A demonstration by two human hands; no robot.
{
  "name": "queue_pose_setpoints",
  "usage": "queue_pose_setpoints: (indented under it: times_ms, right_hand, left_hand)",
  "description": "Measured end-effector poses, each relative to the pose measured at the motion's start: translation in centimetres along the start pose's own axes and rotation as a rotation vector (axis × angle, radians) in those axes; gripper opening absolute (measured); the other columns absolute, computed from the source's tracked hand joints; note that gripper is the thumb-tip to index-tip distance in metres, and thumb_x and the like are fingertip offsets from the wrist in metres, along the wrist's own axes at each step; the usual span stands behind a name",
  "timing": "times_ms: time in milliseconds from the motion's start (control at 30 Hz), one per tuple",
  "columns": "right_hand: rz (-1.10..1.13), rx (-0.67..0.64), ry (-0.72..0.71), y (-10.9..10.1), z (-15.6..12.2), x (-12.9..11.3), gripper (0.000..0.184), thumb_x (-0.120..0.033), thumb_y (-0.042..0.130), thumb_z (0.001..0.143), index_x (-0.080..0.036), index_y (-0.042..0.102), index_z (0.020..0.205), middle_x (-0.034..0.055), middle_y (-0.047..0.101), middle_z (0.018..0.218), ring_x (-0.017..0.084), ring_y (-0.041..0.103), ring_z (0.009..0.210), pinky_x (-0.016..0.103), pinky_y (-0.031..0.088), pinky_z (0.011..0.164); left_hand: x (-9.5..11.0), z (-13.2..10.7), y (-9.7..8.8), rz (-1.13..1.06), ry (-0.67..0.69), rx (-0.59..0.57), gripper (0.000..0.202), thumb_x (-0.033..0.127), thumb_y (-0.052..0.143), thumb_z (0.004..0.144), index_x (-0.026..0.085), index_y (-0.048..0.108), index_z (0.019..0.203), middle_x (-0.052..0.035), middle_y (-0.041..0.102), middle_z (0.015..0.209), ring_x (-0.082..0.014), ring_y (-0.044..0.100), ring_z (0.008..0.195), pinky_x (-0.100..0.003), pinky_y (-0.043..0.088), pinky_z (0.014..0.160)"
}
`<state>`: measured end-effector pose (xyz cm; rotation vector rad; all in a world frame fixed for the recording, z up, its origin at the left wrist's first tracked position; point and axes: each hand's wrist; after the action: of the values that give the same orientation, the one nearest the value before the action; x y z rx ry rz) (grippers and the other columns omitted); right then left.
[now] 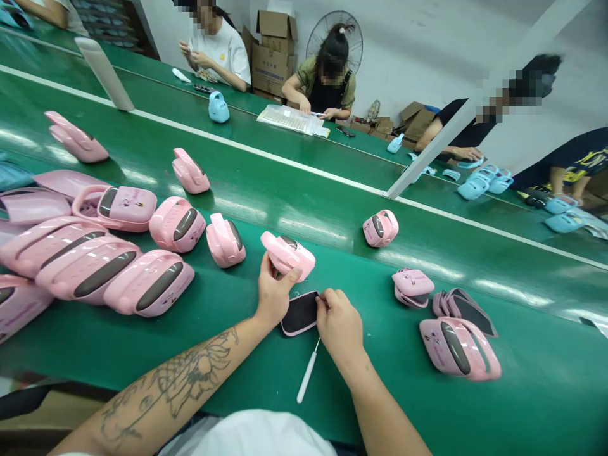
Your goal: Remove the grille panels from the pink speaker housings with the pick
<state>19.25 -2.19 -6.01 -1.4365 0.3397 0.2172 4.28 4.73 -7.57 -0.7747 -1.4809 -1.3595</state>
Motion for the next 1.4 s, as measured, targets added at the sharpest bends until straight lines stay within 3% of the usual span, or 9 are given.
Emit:
queue_pose_setpoints:
  times_ms: [233, 400, 567, 733, 967, 1267, 1400]
  right_hand:
    - [0.053, 0.027, -0.008, 0.2, -0.1, 0.3, 0.020, -0.025, 0.057, 0.107, -0.024, 0.071, 0.093, 0.0065, 0.078, 0.093, 0.022, 0.069, 0.076, 0.032, 0.042, 0.067]
    - [0.113, 0.012, -0.032, -0.7, 0.8, 0.8, 0.015, -0.030, 0.060, 0.106, -0.023, 0.074, 0.103, 0.0044, 0.079, 0.092, 0.022, 0.072, 0.074, 0.033, 0.049, 0.066]
    - [0.138, -0.036, -0.254, -1.6, -1.5, -1.0, 0.013, -0.030, 0.066, 0.103, -0.023, 0.075, 0.110, 0.0073, 0.078, 0.110, 0.026, 0.071, 0.101, 0.038, 0.050, 0.085]
    - [0.146, -0.104, -0.407, -0.5, -3.8, -2.4, 0.003, -0.027, 0.077, 0.096, -0.024, 0.078, 0.094, 0.0039, 0.076, 0.092, 0.024, 0.067, 0.085, 0.038, 0.040, 0.076]
    - [0.232, -0.085, -0.333, 0.4, -3.7, -2.5, 0.015, -0.015, 0.063, 0.096, -0.023, 0.072, 0.087, 0.0030, 0.080, 0.091, 0.022, 0.073, 0.087, 0.037, 0.040, 0.080]
    - [0.369, -0.032, -0.210, -0.7, -3.8, -3.4, 0.018, -0.021, 0.057, 0.095, -0.025, 0.069, 0.083, 0.0012, 0.082, 0.087, 0.021, 0.075, 0.080, 0.034, 0.049, 0.079]
    - [0.393, 0.051, -0.151, -2.0, -3.8, -3.4, 0.018, -0.023, 0.056, 0.098, -0.026, 0.067, 0.084, 0.0005, 0.080, 0.085, 0.020, 0.074, 0.079, 0.032, 0.053, 0.075]
  left_hand:
    - [0.0, -0.6, 0.1, -0.004, -0.013, -0.005, 0.064, 0.049, 0.094, 0.076, 0.022, 0.063, 0.125, -0.0093, 0.074, 0.120, -0.0292, 0.074, 0.114, -0.039, 0.060, 0.098]
    - [-0.1, -0.7, -0.3, -0.007, -0.032, -0.016, 0.069, 0.049, 0.097, 0.073, 0.021, 0.065, 0.127, -0.0109, 0.075, 0.122, -0.0320, 0.073, 0.118, -0.042, 0.059, 0.103]
    - [-0.7, -0.1, -1.2, -0.033, -0.046, -0.003, 0.065, 0.060, 0.092, 0.076, 0.021, 0.065, 0.121, -0.0107, 0.075, 0.124, -0.0313, 0.072, 0.120, -0.041, 0.058, 0.105]
    - [-1.1, 0.1, -1.1, -0.040, -0.040, 0.036, 0.066, 0.062, 0.087, 0.081, 0.022, 0.062, 0.127, -0.0103, 0.072, 0.129, -0.0293, 0.070, 0.123, -0.040, 0.055, 0.109]
    - [-0.9, -1.0, -0.1, -0.014, 0.002, 0.053, 0.077, 0.065, 0.089, 0.078, 0.022, 0.061, 0.134, -0.0117, 0.073, 0.127, -0.0306, 0.071, 0.122, -0.041, 0.055, 0.108]
    - [-1.3, -1.1, 0.1, -0.015, 0.047, 0.108, 0.092, 0.073, 0.085, 0.079, 0.022, 0.053, 0.149, -0.0167, 0.066, 0.146, -0.0335, 0.067, 0.133, -0.043, 0.052, 0.116]
    - [-0.2, -0.6, -0.2, -0.023, 0.053, 0.131, 0.092, 0.072, 0.087, 0.078, 0.022, 0.054, 0.148, -0.0156, 0.070, 0.138, -0.0332, 0.069, 0.129, -0.044, 0.053, 0.114]
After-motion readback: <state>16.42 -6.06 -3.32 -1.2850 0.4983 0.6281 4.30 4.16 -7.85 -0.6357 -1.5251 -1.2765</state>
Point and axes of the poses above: each hand's wrist, its own z-axis towards the middle knuckle, its own y-axis out of the palm, x = y × z
